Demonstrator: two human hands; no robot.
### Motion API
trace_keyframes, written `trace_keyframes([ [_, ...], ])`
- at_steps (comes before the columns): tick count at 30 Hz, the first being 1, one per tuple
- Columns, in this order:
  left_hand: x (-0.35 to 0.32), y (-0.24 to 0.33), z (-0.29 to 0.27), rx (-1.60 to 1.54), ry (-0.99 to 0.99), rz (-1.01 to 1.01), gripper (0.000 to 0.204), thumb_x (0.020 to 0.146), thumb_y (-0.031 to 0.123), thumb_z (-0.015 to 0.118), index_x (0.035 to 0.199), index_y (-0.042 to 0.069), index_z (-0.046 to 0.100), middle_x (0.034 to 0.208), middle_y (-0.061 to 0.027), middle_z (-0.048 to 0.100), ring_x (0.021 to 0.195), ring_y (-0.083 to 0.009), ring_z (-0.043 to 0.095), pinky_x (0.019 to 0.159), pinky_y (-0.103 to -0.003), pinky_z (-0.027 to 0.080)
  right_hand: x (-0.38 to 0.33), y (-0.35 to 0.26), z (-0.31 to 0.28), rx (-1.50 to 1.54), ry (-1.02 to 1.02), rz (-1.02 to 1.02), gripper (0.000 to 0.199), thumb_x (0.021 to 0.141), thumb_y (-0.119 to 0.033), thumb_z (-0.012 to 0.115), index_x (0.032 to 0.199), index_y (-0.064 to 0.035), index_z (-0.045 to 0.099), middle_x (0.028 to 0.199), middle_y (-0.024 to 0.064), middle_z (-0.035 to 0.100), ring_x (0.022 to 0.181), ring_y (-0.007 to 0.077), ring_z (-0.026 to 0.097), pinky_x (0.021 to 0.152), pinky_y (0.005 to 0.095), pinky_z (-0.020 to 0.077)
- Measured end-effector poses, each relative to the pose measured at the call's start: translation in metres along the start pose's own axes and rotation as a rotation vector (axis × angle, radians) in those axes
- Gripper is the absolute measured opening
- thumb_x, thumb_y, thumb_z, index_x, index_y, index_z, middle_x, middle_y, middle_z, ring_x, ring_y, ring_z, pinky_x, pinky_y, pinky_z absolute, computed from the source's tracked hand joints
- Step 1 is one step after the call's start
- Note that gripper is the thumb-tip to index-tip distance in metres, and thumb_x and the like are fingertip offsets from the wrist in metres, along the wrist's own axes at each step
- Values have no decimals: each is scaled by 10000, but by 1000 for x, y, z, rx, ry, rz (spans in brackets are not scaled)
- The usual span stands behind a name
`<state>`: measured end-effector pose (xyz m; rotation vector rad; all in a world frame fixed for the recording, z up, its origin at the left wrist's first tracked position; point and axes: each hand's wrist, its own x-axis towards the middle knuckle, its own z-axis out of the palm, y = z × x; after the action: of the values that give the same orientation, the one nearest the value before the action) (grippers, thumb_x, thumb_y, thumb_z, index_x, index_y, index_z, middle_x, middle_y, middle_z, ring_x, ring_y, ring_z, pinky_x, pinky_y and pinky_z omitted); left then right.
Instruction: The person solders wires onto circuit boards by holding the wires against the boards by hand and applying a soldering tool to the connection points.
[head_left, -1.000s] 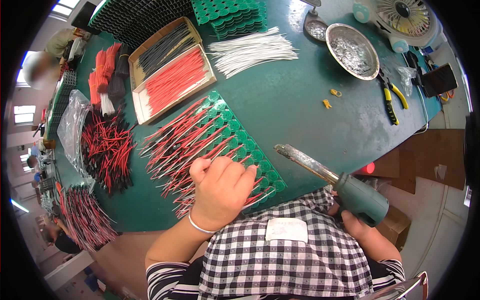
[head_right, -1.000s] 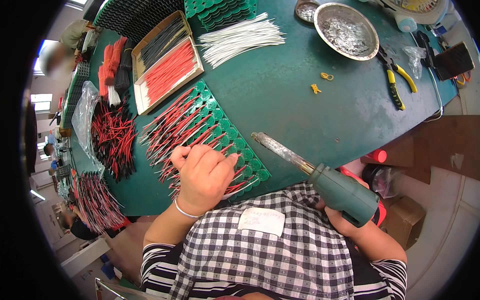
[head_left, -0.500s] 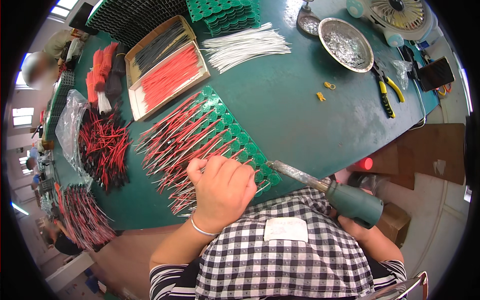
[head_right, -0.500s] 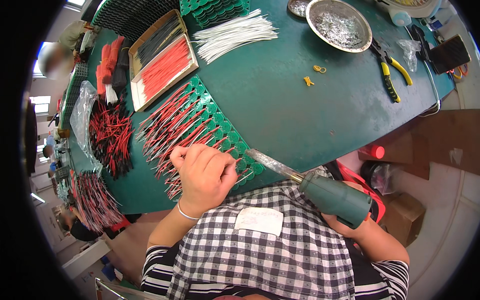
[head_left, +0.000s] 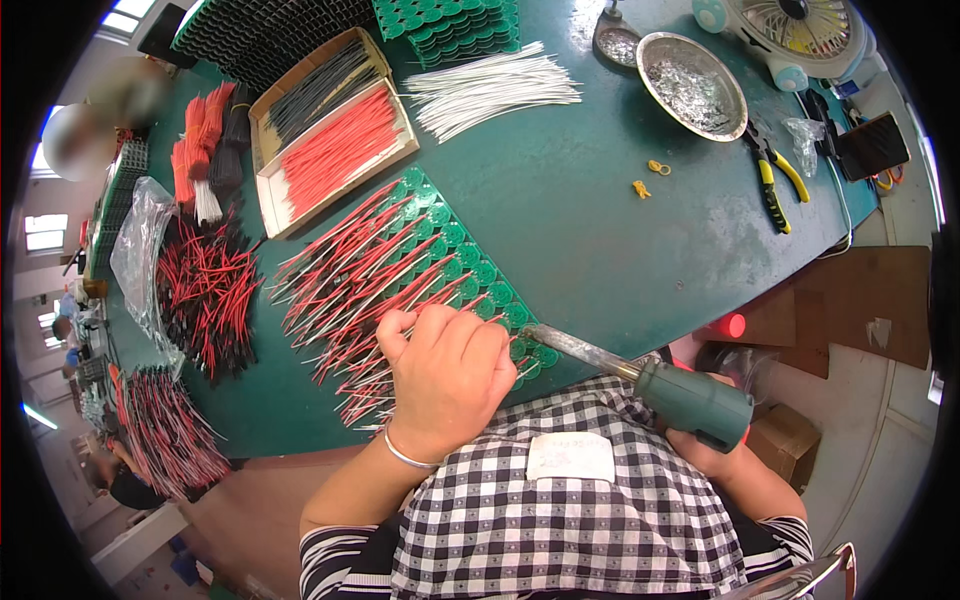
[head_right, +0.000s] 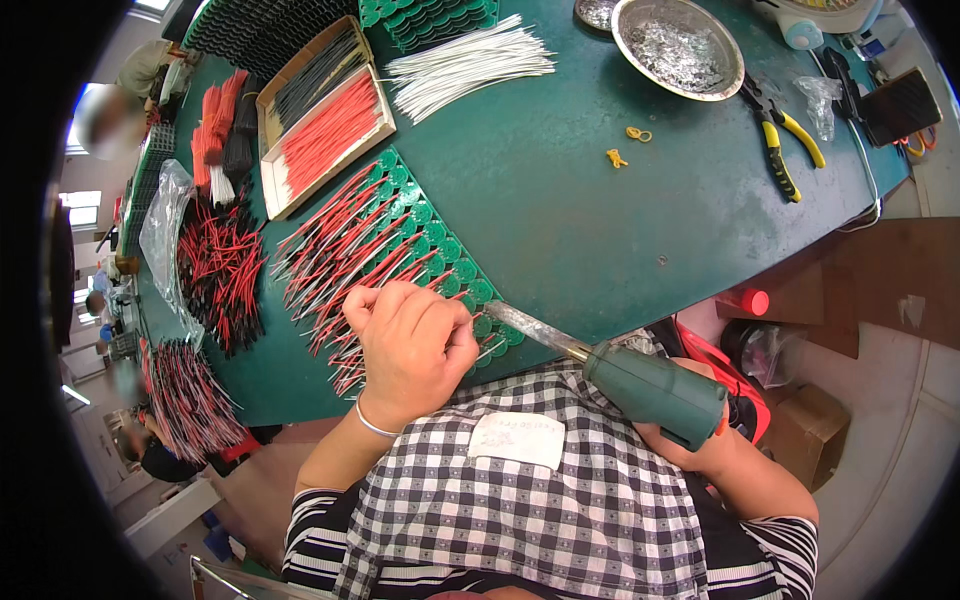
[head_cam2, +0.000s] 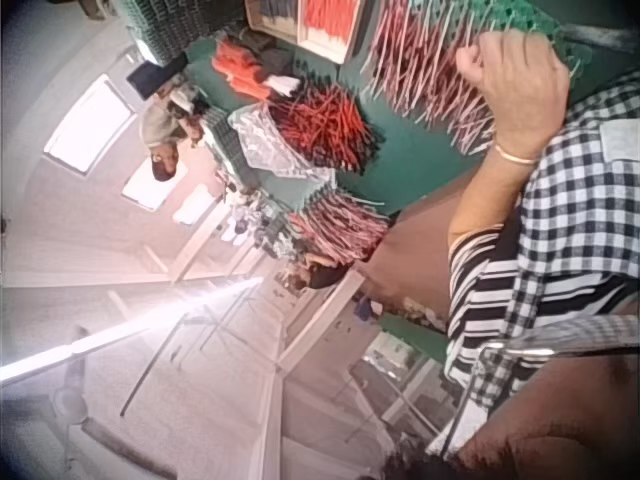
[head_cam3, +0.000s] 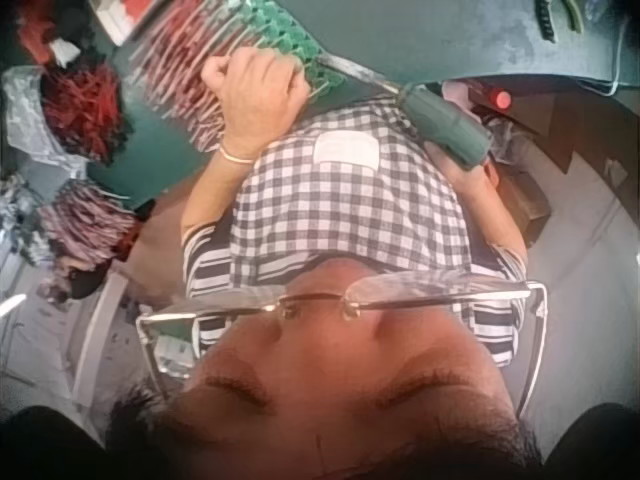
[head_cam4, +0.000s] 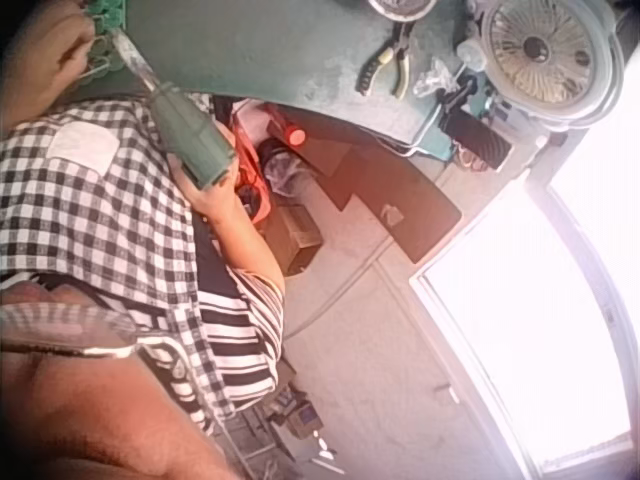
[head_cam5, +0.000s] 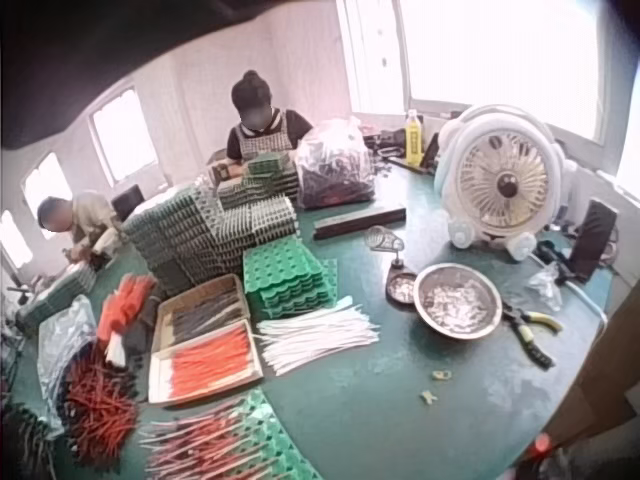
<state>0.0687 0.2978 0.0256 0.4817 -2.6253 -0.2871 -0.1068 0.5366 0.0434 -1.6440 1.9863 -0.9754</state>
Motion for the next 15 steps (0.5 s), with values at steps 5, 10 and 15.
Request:
trace_keyframes([
  [5, 0, 0, 0, -4, -1, 4, 151, 645, 81, 693, 736, 136, 586, 743, 31, 562, 757, -177, 533, 799, -409, 288, -7, 4, 5, 22, -13, 65, 289, 665, -85, 643, 952, -59, 670, 977, 95, 668, 916, 302, 614, 855, 428, 430],
  [10, 0, 0, 0, -2, -5, -1, 152, 648, 83, 694, 736, 138, 583, 744, 32, 563, 759, -177, 534, 800, -408, 289, -6, 3, 8, 105, -2, 115, 290, 670, -72, 643, 958, -61, 670, 973, 94, 669, 899, 307, 618, 837, 434, 438],
  [15, 0, -1, 0, -13, -2, -4, 157, 647, 76, 694, 734, 141, 580, 742, 34, 560, 758, -176, 532, 799, -406, 291, 1, 4, 1, -19, -16, -12, 266, 723, 6, 638, 986, -15, 676, 948, 108, 694, 794, 266, 665, 750, 369, 507],
])
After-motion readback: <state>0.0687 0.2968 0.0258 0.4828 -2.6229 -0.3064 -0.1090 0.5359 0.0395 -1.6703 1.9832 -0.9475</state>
